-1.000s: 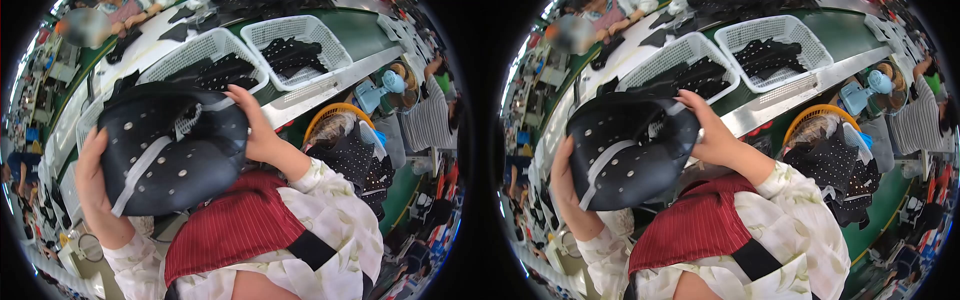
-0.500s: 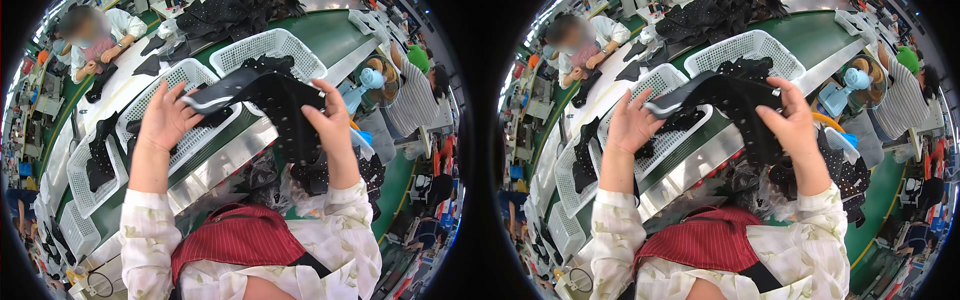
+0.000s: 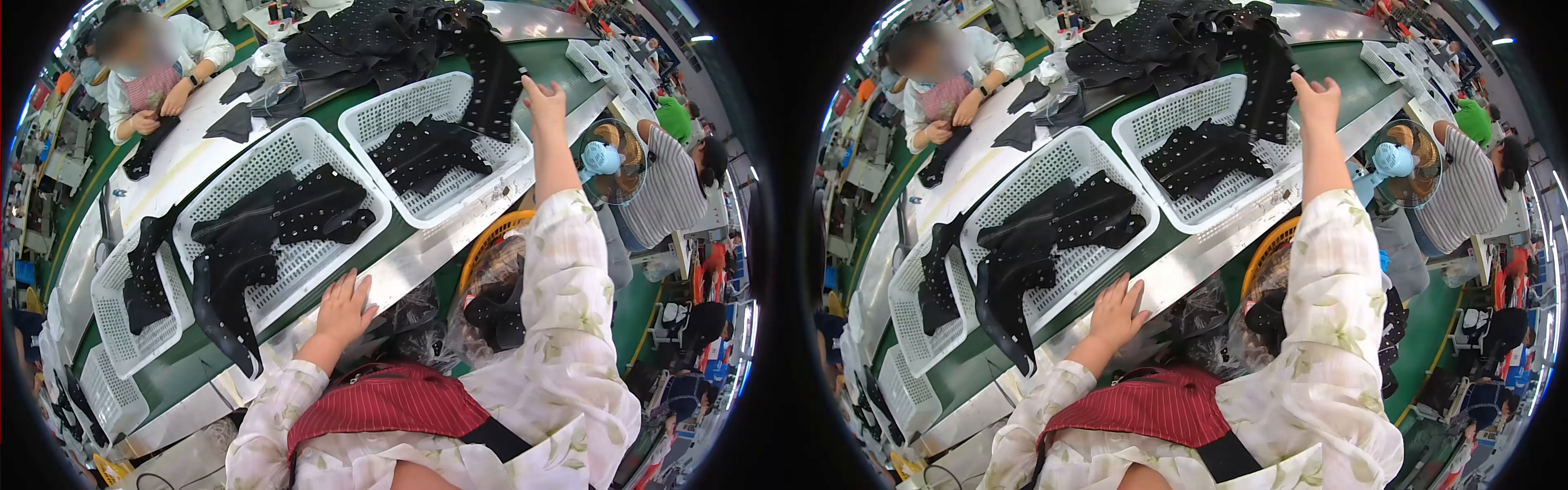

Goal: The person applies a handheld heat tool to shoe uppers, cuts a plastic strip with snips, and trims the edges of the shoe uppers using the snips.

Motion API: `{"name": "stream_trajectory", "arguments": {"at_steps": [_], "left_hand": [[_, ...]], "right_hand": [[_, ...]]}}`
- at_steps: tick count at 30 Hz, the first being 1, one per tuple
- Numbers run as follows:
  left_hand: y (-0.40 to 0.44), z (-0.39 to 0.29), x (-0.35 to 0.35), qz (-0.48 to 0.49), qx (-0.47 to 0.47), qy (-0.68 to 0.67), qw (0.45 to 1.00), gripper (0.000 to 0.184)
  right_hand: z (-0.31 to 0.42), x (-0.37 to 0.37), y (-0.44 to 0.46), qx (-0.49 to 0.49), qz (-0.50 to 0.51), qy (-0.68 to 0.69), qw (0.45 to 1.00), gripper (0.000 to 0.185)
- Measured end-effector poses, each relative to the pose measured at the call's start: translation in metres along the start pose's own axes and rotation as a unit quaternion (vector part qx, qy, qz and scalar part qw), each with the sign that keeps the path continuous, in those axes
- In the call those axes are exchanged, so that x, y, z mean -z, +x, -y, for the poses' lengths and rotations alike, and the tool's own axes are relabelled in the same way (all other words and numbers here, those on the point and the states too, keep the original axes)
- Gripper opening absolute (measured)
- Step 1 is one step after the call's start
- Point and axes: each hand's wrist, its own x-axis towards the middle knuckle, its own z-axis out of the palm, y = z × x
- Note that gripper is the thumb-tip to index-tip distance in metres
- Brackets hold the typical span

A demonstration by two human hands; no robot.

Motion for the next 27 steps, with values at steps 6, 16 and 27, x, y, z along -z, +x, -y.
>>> {"name": "stream_trajectory", "arguments": {"at_steps": [6, 16, 27], "left_hand": [[0.0, 0.004, -0.004, -0.008, 0.02, -0.05, 0.999, 0.062], [0.006, 0.003, -0.001, -0.015, 0.007, -0.038, 0.999, 0.062], [0.002, 0.004, 0.0, -0.007, 0.024, -0.051, 0.998, 0.059]], "right_hand": [[-0.08, -0.016, -0.034, -0.076, 0.224, -0.097, 0.967, 0.039], [-0.125, -0.07, -0.114, 0.347, 0.455, -0.574, 0.587, 0.028], [-0.102, -0.071, -0.096, 0.291, 0.347, -0.427, 0.783, 0.028]]}}
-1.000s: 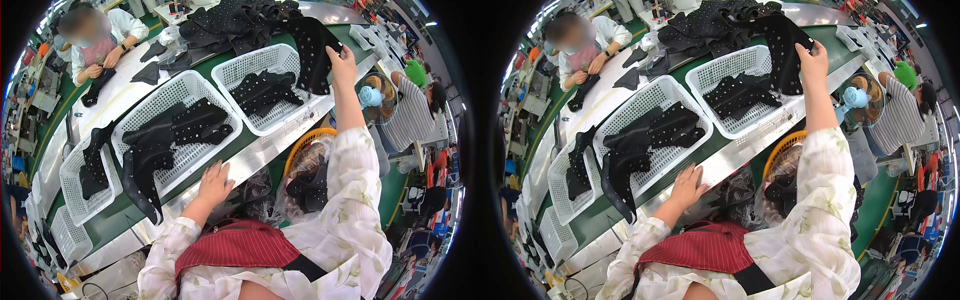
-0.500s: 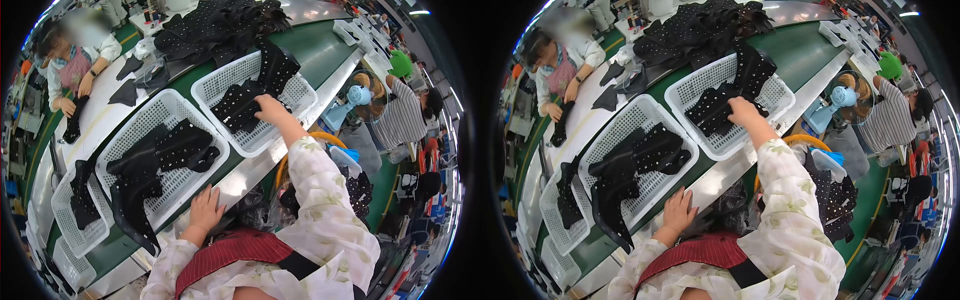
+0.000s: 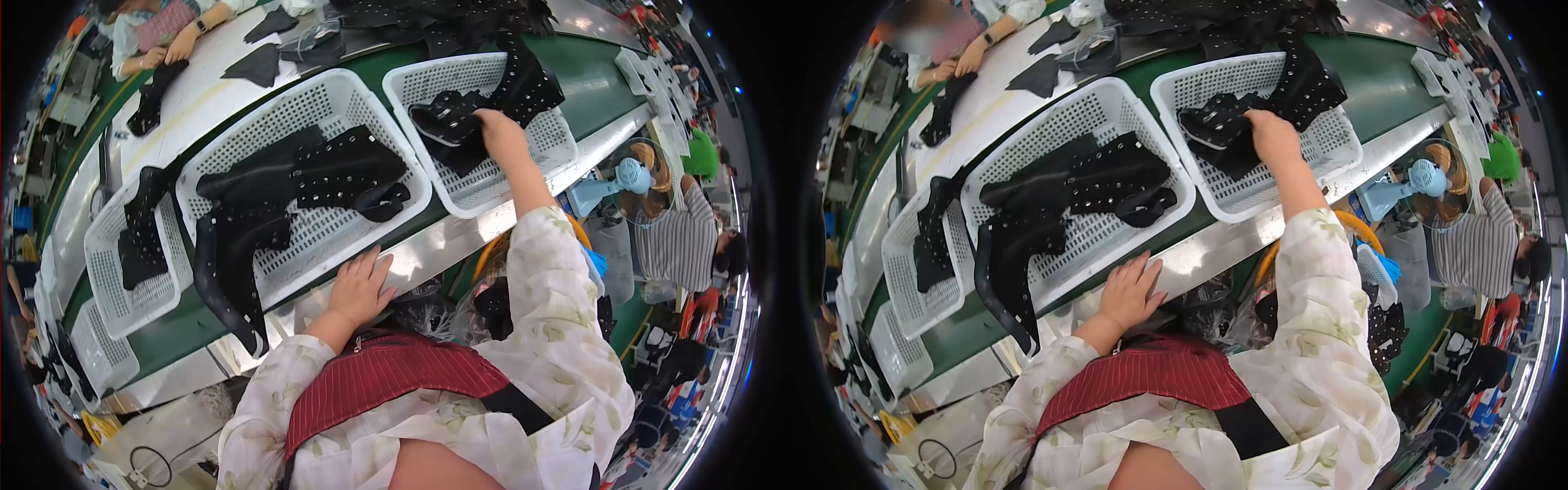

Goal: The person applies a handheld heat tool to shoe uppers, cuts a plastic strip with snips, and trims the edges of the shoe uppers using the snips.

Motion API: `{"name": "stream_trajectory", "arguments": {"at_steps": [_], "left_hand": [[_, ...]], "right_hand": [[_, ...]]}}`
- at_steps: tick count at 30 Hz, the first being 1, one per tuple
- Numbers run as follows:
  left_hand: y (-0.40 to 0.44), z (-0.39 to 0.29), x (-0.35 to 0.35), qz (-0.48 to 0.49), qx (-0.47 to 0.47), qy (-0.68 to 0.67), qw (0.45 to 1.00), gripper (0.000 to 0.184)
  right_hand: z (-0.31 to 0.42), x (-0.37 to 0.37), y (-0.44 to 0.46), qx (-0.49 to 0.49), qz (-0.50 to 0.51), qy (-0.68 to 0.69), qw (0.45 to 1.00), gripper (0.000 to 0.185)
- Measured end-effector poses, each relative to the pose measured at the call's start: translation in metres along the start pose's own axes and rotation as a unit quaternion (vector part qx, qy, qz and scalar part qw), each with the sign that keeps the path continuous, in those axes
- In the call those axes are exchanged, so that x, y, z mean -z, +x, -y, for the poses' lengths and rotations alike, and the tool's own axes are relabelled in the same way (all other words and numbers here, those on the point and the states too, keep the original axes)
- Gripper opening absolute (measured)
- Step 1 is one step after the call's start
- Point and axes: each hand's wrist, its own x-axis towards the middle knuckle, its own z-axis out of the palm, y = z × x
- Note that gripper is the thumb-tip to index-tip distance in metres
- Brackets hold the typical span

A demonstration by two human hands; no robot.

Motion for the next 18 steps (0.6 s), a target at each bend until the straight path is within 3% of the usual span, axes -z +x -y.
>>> {"name": "stream_trajectory", "arguments": {"at_steps": [2, 8, 10, 11, 12, 14, 15, 16, 18], "left_hand": [[-0.001, 0.0, -0.002, -0.017, -0.011, 0.002, 1.0, 0.058], [-0.001, -0.001, -0.001, -0.014, 0.001, 0.001, 1.0, 0.056], [-0.005, 0.004, -0.006, -0.068, -0.041, -0.004, 0.997, 0.054], [-0.007, 0.004, -0.002, -0.1, -0.064, -0.015, 0.993, 0.049], [-0.011, 0.004, 0.004, -0.108, -0.055, -0.01, 0.993, 0.049], [-0.025, 0.0, 0.018, -0.146, 0.028, -0.163, 0.975, 0.045], [-0.033, -0.01, 0.044, -0.094, 0.164, -0.321, 0.928, 0.04], [-0.041, -0.006, 0.051, -0.096, 0.207, -0.554, 0.801, 0.042], [-0.06, 0.005, 0.085, -0.068, 0.242, -0.763, 0.595, 0.068]], "right_hand": [[0.009, 0.024, -0.006, 0.012, -0.088, 0.078, 0.993, 0.028], [0.075, 0.118, -0.032, -0.055, -0.121, 0.252, 0.959, 0.031], [0.101, 0.144, -0.051, -0.01, -0.141, 0.253, 0.957, 0.033], [0.116, 0.156, -0.062, 0.064, -0.181, 0.204, 0.96, 0.033], [0.129, 0.166, -0.072, 0.136, -0.221, 0.156, 0.953, 0.033], [0.154, 0.179, -0.089, 0.245, -0.226, 0.149, 0.931, 0.041], [0.166, 0.179, -0.099, 0.286, -0.23, 0.138, 0.92, 0.05], [0.178, 0.176, -0.108, 0.336, -0.244, 0.136, 0.899, 0.046], [0.21, 0.171, -0.121, 0.432, -0.239, 0.181, 0.851, 0.04]]}}
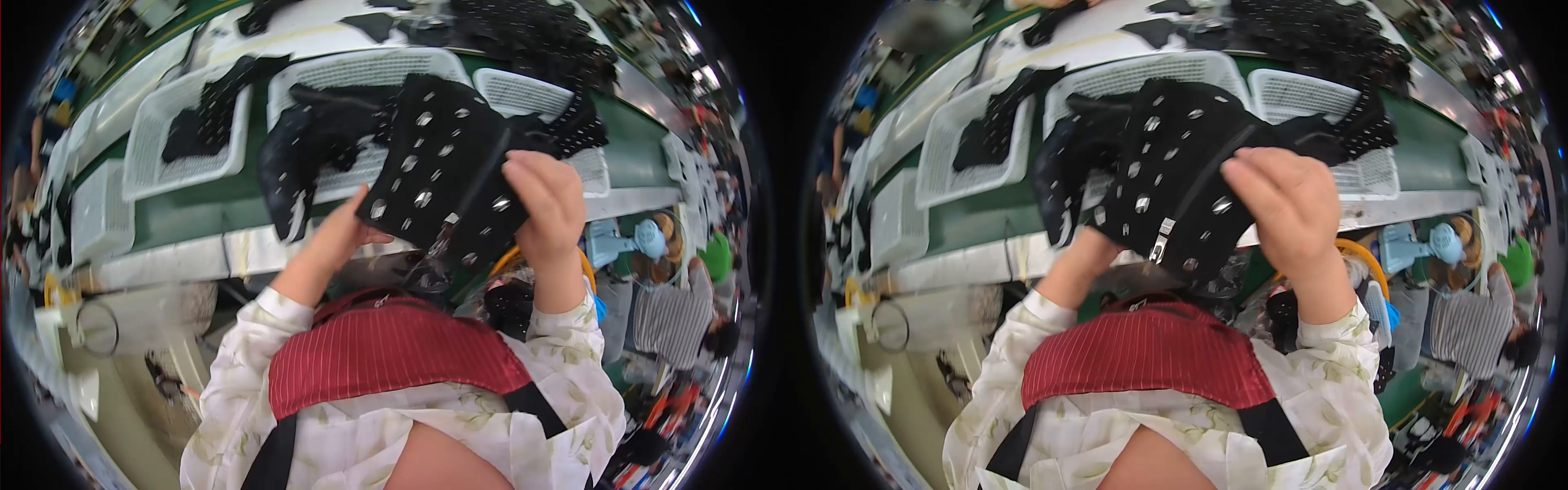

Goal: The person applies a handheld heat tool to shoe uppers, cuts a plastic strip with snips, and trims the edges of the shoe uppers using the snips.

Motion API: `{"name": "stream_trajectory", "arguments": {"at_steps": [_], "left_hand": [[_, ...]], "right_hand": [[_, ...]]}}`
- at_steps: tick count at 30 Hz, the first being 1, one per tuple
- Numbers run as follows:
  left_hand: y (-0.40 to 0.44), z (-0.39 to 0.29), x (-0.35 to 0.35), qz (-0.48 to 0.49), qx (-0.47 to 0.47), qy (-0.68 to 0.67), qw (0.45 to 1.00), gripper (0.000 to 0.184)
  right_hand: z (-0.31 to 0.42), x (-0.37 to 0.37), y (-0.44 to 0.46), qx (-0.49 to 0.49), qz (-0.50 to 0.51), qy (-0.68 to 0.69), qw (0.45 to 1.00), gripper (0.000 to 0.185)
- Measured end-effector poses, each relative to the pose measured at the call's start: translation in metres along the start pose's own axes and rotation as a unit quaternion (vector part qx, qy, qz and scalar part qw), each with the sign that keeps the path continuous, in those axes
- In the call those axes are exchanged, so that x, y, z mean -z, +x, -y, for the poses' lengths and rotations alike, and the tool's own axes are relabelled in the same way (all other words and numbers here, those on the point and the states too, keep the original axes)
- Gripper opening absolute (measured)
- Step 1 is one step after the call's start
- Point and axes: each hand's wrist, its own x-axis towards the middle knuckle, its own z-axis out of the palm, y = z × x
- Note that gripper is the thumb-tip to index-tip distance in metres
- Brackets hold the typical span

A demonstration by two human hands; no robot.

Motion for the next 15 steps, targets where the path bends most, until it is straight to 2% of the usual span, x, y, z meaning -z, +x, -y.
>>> {"name": "stream_trajectory", "arguments": {"at_steps": [1, 2, 4, 5, 7, 8, 10, 12, 14, 15], "left_hand": [[-0.032, -0.035, -0.013, 0.035, 0.056, -0.087, 0.994, 0.079], [-0.051, -0.048, -0.01, 0.104, 0.018, -0.072, 0.992, 0.089], [-0.082, -0.058, 0.014, 0.209, -0.039, -0.13, 0.968, 0.082], [-0.102, -0.06, 0.016, 0.185, -0.056, -0.134, 0.972, 0.082], [-0.142, -0.061, 0.016, -0.021, -0.166, -0.042, 0.985, 0.065], [-0.161, -0.06, 0.022, -0.048, -0.181, -0.048, 0.981, 0.065], [-0.202, -0.058, 0.036, -0.117, -0.275, 0.008, 0.954, 0.055], [-0.257, -0.059, 0.032, -0.181, -0.293, 0.015, 0.939, 0.049], [-0.312, -0.053, 0.02, -0.223, -0.306, 0.161, 0.911, 0.047], [-0.338, -0.052, 0.008, -0.254, -0.304, 0.184, 0.9, 0.044]], "right_hand": [[0.014, -0.009, 0.003, 0.036, 0.022, 0.029, 0.999, 0.037], [0.028, -0.019, 0.006, 0.075, 0.041, 0.056, 0.995, 0.035], [0.063, -0.041, 0.014, 0.137, 0.058, 0.086, 0.985, 0.031], [0.08, -0.053, 0.018, 0.154, 0.056, 0.118, 0.979, 0.03], [0.115, -0.075, 0.022, 0.196, 0.036, 0.207, 0.958, 0.03], [0.131, -0.084, 0.024, 0.216, 0.03, 0.259, 0.941, 0.031], [0.157, -0.094, 0.033, 0.264, 0.033, 0.317, 0.91, 0.031], [0.181, -0.107, 0.042, 0.318, 0.07, 0.422, 0.846, 0.031], [0.194, -0.115, 0.05, 0.314, 0.119, 0.554, 0.762, 0.038], [0.198, -0.117, 0.055, 0.296, 0.115, 0.572, 0.756, 0.037]]}}
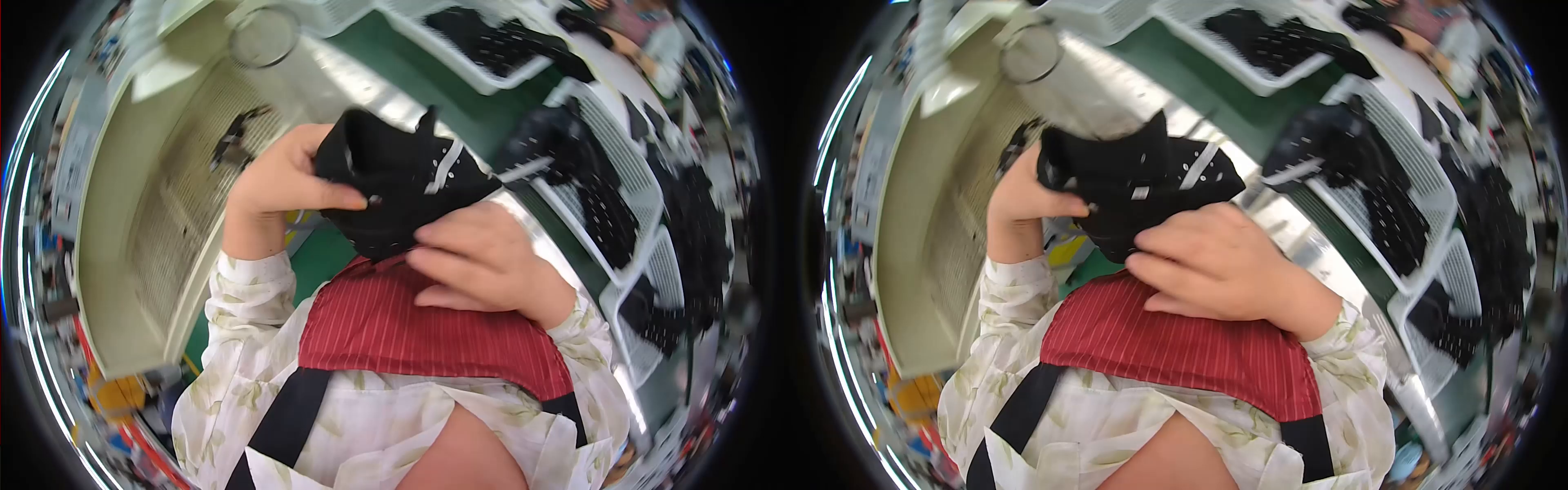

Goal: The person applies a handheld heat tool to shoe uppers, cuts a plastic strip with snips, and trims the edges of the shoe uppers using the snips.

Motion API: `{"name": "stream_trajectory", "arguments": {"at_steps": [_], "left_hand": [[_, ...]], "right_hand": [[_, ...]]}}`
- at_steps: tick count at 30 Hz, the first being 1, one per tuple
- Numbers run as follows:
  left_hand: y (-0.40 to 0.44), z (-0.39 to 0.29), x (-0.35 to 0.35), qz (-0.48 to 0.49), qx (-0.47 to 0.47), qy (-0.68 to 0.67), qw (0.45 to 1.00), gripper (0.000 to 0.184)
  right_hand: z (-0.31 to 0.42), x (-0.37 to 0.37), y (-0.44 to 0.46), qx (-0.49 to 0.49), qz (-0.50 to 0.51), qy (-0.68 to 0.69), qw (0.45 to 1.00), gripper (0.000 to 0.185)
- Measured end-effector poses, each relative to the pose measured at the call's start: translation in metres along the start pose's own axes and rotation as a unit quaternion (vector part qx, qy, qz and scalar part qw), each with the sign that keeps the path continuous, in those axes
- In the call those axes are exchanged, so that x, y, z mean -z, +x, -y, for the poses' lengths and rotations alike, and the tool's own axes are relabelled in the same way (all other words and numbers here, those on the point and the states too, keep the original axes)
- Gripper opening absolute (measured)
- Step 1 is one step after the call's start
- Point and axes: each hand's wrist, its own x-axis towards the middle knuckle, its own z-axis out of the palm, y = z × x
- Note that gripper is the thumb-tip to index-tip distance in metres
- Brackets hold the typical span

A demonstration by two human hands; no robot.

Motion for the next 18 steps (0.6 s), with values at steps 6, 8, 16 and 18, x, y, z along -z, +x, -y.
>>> {"name": "stream_trajectory", "arguments": {"at_steps": [6, 8, 16, 18], "left_hand": [[-0.107, -0.012, 0.05, 0.049, -0.147, 0.189, 0.97, 0.034], [-0.129, -0.009, 0.058, 0.076, -0.197, 0.172, 0.962, 0.031], [-0.231, -0.003, 0.118, -0.072, -0.115, 0.203, 0.97, 0.04], [-0.269, 0.003, 0.136, -0.149, -0.042, 0.178, 0.972, 0.039]], "right_hand": [[-0.044, -0.042, 0.054, -0.144, 0.014, 0.094, 0.985, 0.059], [-0.054, -0.081, 0.071, -0.163, 0.105, 0.239, 0.951, 0.064], [-0.065, -0.219, 0.142, -0.31, 0.426, 0.544, 0.654, 0.046], [-0.068, -0.241, 0.16, -0.387, 0.401, 0.534, 0.636, 0.033]]}}
